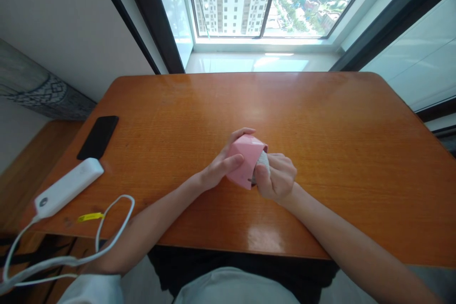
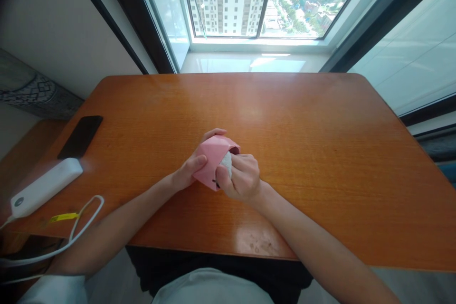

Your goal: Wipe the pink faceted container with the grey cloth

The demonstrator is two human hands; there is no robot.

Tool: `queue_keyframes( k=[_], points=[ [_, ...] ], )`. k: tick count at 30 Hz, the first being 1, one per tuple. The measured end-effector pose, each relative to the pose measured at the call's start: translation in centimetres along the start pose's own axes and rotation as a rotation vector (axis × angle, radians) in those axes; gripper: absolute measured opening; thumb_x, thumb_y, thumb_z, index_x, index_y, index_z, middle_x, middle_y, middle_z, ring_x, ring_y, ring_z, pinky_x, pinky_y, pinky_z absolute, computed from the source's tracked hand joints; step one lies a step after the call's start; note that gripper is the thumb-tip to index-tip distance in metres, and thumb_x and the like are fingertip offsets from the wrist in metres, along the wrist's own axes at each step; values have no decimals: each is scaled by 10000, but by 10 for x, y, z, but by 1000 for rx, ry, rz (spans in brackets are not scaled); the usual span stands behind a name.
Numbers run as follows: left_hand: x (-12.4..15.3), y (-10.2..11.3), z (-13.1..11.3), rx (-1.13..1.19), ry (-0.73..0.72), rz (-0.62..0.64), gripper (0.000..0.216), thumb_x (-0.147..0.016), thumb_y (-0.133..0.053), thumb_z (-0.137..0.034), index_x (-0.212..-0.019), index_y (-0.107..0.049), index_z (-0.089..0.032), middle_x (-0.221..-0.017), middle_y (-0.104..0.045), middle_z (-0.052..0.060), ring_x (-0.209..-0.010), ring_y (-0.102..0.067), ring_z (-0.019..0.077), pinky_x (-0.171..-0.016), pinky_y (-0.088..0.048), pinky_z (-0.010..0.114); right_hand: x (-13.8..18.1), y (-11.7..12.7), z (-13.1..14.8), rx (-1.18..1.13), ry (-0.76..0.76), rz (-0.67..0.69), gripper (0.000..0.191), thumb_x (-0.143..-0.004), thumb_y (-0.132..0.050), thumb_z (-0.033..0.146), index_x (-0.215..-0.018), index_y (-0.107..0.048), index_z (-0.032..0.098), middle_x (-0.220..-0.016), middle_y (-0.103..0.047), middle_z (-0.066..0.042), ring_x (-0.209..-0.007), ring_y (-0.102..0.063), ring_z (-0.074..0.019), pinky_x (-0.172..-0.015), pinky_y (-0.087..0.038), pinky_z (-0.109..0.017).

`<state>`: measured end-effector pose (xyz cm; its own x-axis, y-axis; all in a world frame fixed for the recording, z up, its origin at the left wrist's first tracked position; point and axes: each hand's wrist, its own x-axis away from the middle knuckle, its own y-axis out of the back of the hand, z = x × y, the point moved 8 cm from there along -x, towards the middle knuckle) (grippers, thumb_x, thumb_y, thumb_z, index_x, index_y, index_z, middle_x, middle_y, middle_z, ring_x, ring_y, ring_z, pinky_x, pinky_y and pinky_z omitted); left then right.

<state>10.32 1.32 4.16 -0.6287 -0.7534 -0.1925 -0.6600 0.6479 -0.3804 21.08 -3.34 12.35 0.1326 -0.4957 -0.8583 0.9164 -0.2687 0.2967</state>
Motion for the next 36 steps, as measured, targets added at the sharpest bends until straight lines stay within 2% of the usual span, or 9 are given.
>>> queue_keyframes(
  k=[2,7,9,12,16,18,24,27,36],
  points=[
    [0,5,-8,-119,-104,-42,797,-1002,-715,-673,-1642,-397,-318,-1422,-695,129,-1255,-724,306,-1045,-625,442,-1,0,-13,-89,-182,-19,647,-1179,-478,329,-543,-447,217,-483,-445,34,-436,-316,-88,-478,-230,-309],
    [14,2,-46,-973,-762,-73,1025,-766,-972,-607,-1637,-492,-355,-1624,-516,155,-1476,-561,401,-1228,-531,615,42,-27,-71,-599,-1243,-204,571,-1000,-679,676,-648,-552,244,-544,-501,39,-457,-420,-125,-444,-335,-278],
    [17,-5,-45,-1152,-868,2,973,-756,-982,-578,-1604,-538,-405,-1644,-500,133,-1465,-566,396,-1220,-538,628,51,-37,-73,-717,-1381,-213,553,-906,-745,733,-701,-596,242,-599,-531,33,-505,-456,-136,-463,-388,-278],
    [12,1,-43,-964,-740,-44,984,-781,-961,-612,-1624,-507,-382,-1602,-540,140,-1437,-600,380,-1183,-575,584,47,-20,-74,-520,-1217,-242,596,-986,-696,695,-625,-550,244,-566,-490,33,-492,-408,-122,-456,-333,-276],
    [-2,6,-9,-275,-225,-37,782,-1051,-598,-735,-1665,-367,-309,-1435,-676,156,-1245,-732,314,-1014,-651,467,17,-1,-38,-169,-518,-63,763,-1131,-513,624,-480,-421,237,-463,-392,22,-439,-298,-105,-484,-220,-325],
    [-2,2,-2,-191,-156,-5,783,-1060,-572,-744,-1667,-347,-303,-1406,-694,153,-1184,-754,302,-980,-660,453,12,-2,-26,-132,-366,-2,784,-1141,-490,618,-465,-402,231,-452,-387,16,-438,-293,-101,-496,-209,-336],
    [18,-3,-47,-1126,-866,-42,908,-821,-945,-627,-1583,-549,-333,-1648,-498,164,-1500,-549,399,-1233,-550,628,44,-27,-76,-631,-1308,-199,580,-913,-758,721,-651,-568,241,-571,-502,37,-496,-401,-120,-462,-327,-275],
    [20,-8,-45,-1285,-954,44,821,-824,-954,-584,-1531,-600,-361,-1649,-505,138,-1508,-541,385,-1230,-561,621,49,-40,-75,-790,-1427,-197,530,-840,-817,707,-708,-619,234,-614,-533,36,-520,-440,-126,-473,-369,-270],
    [1,5,4,-138,-107,9,848,-995,-689,-757,-1639,-371,-305,-1420,-701,147,-1215,-746,313,-1036,-639,474,16,0,-24,-140,-222,-17,735,-1172,-488,464,-483,-410,220,-453,-405,19,-427,-293,-100,-505,-221,-335]
  ],
)
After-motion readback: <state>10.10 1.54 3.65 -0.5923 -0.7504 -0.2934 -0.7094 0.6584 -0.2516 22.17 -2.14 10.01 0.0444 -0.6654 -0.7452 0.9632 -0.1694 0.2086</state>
